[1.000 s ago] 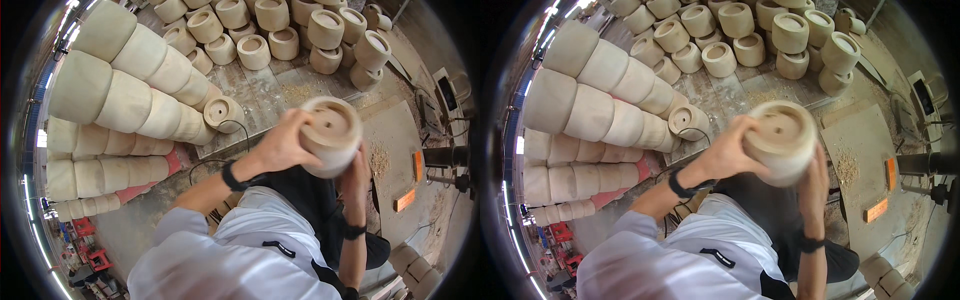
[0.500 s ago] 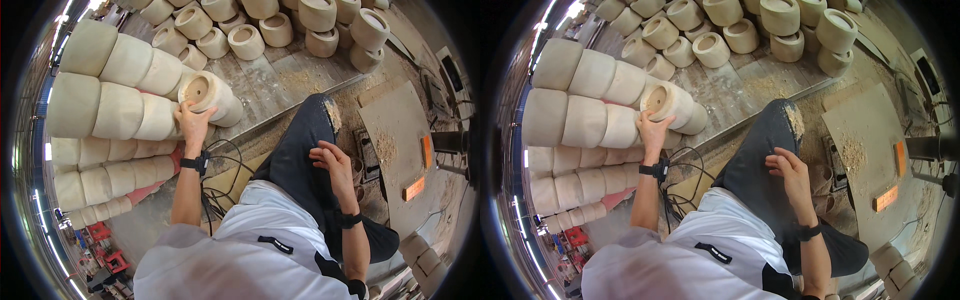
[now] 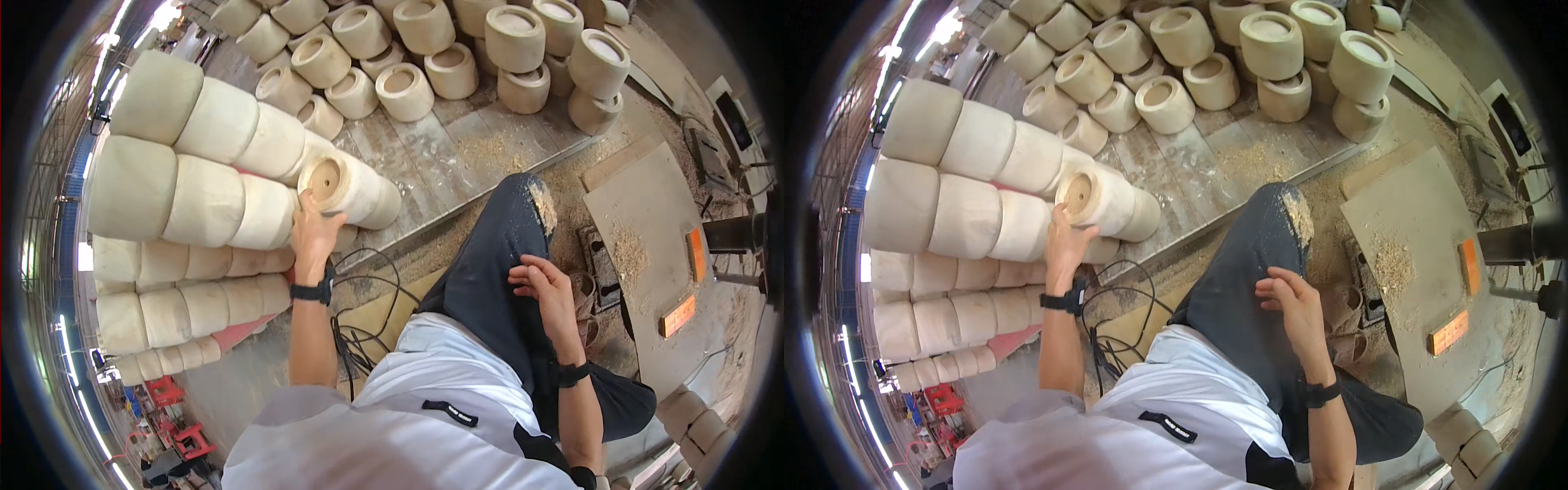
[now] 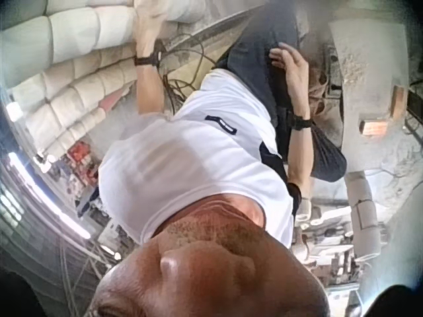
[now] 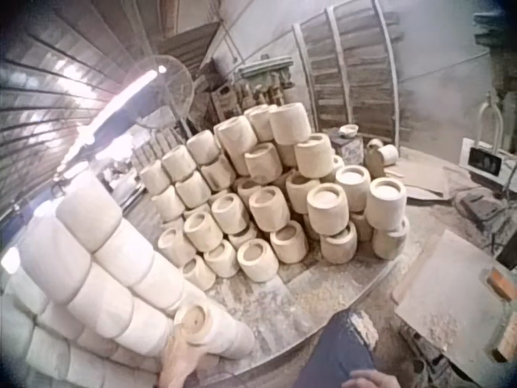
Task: Using a drill press to hollow out or drill holes into wooden bowls.
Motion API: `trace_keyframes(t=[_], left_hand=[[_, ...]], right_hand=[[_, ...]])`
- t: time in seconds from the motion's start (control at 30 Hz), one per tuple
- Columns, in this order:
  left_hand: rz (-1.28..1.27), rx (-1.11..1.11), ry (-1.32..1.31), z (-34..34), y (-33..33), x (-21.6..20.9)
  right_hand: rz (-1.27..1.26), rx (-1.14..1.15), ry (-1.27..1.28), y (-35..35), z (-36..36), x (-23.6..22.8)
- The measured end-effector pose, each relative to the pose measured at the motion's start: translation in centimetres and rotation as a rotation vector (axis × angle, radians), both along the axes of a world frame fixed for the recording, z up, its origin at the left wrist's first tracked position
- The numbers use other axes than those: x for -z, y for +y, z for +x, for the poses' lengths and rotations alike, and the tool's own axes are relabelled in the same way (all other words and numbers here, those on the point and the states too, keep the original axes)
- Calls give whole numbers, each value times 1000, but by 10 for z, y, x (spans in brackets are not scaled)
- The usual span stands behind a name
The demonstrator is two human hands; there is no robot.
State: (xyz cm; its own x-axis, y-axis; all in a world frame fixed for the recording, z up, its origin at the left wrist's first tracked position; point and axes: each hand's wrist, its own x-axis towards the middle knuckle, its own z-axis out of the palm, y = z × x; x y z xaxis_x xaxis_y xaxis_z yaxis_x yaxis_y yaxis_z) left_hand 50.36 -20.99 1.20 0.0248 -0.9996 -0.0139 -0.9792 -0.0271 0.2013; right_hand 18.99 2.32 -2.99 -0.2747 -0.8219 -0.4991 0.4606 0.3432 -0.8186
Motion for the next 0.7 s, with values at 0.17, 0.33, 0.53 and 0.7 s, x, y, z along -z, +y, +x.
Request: trace_keyframes(t=[0.17, 0.33, 0.53, 0.7], left_hand=[[-93, 184, 344, -41, -2, -46], [287, 446, 1039, -180, -2, -93], [-98, 848, 982, -338, -131, -73], [-483, 795, 569, -427, -276, -85]], right_hand=[[-18, -42, 31, 0, 0, 10], [-4, -46, 34, 1, -6, -5], [136, 156, 84, 43, -26, -31], [272, 417, 106, 107, -32, -31]])
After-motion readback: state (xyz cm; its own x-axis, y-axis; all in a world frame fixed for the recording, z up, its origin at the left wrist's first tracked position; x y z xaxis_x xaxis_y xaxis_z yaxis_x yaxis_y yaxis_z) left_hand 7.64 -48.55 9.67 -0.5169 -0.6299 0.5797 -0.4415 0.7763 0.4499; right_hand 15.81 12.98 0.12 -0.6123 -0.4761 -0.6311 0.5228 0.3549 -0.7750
